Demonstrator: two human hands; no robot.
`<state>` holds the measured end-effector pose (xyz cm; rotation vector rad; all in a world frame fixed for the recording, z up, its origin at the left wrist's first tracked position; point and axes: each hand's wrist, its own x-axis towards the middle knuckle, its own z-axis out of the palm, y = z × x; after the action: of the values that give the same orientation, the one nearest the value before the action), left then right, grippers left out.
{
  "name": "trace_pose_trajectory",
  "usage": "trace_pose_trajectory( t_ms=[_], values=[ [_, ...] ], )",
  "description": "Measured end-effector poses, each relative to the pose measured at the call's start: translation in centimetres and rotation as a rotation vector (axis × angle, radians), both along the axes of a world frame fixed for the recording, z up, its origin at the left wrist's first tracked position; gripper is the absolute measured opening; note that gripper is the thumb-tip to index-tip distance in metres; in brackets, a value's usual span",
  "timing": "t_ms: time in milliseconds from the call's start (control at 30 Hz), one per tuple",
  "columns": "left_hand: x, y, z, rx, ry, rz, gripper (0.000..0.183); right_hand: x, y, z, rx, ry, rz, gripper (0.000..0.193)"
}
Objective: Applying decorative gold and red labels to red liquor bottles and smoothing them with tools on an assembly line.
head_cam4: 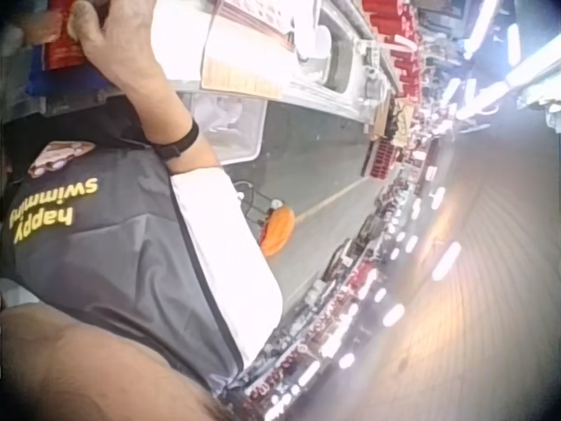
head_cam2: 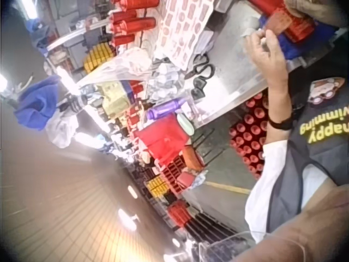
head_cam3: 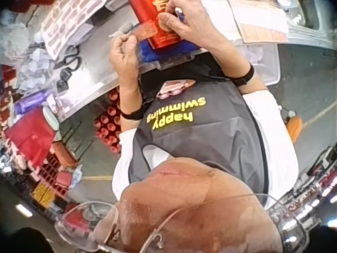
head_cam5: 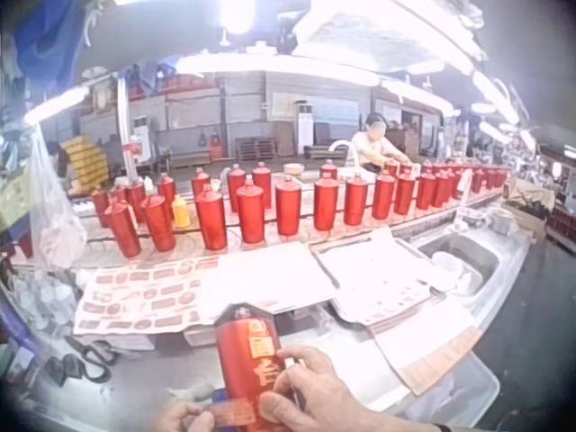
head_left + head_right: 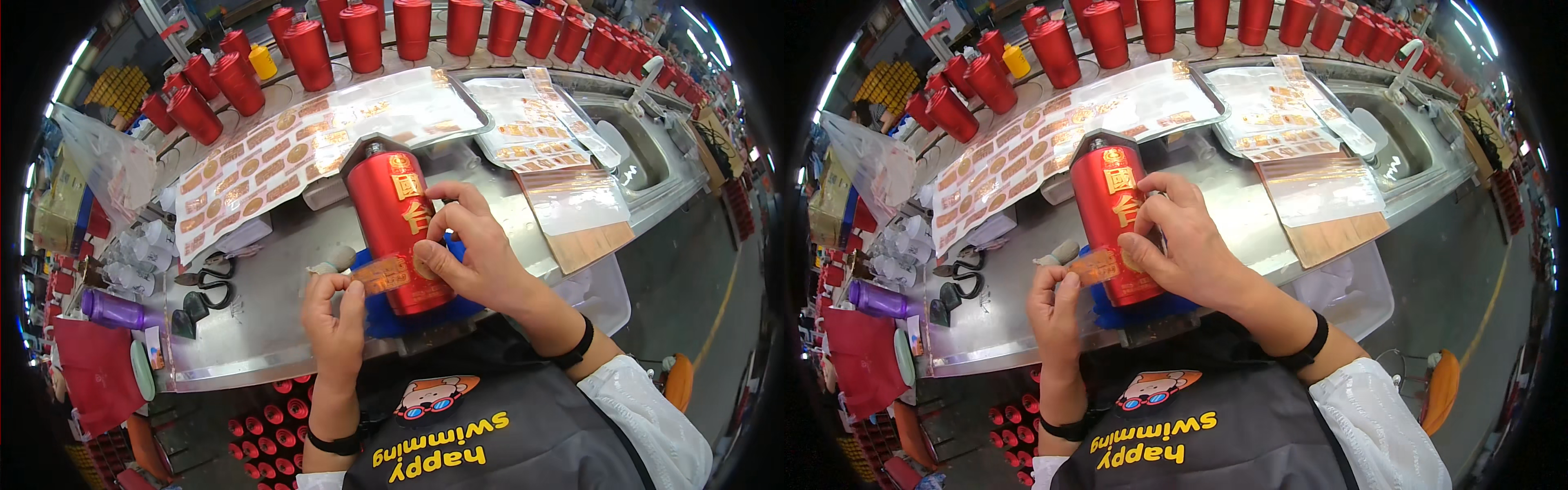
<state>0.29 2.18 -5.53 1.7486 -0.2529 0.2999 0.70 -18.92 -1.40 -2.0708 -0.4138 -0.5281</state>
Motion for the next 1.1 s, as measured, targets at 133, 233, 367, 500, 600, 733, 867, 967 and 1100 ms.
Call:
trace_pose_trajectory(
  t_ms=[133, 233, 367, 500, 600, 733, 867, 967, 1100],
  values=[
    [0.1, -0.1, -0.6, -0.041, 0.089, -0.039, 0.013, 0.1, 0.2, -0.2, 0.02, 0.023, -0.016, 0.023],
    [0.1, -0.2, -1.0, -0.039, 0.119, -0.042, 0.013, 0.2, 0.5, -0.1, 0.004, 0.012, -0.018, 0.023],
    [0.0, -0.6, -1.7, -0.117, 0.215, -0.077, 0.014, 0.2, 0.5, -0.1, -0.01, 0.015, -0.021, 0.022],
    [-0.1, -1.0, -1.9, -0.221, 0.241, -0.149, 0.012, 0.4, 0.1, -0.8, 0.031, 0.017, -0.014, 0.018],
    [-0.2, -1.0, -1.6, -0.427, 0.306, -0.221, 0.011, 0.6, 0.0, -1.2, 0.076, 0.037, 0.0, 0.017],
    [-0.3, -1.3, -1.2, -0.467, 0.278, -0.242, 0.011, 0.8, -0.4, -1.8, 0.102, 0.068, 0.014, 0.016],
    [-0.7, -1.2, -0.1, -0.438, 0.274, -0.249, 0.011, 1.3, -1.4, -2.8, 0.171, 0.095, 0.081, 0.016],
    [-0.8, -1.0, -0.1, -0.315, 0.247, -0.203, 0.011, 1.6, -1.8, -2.5, 0.255, 0.182, 0.105, 0.019],
    [-0.5, -1.1, -1.0, -0.206, 0.176, -0.153, 0.011, 0.7, -1.1, -0.8, -0.009, 0.078, -0.028, 0.031]
  ],
)
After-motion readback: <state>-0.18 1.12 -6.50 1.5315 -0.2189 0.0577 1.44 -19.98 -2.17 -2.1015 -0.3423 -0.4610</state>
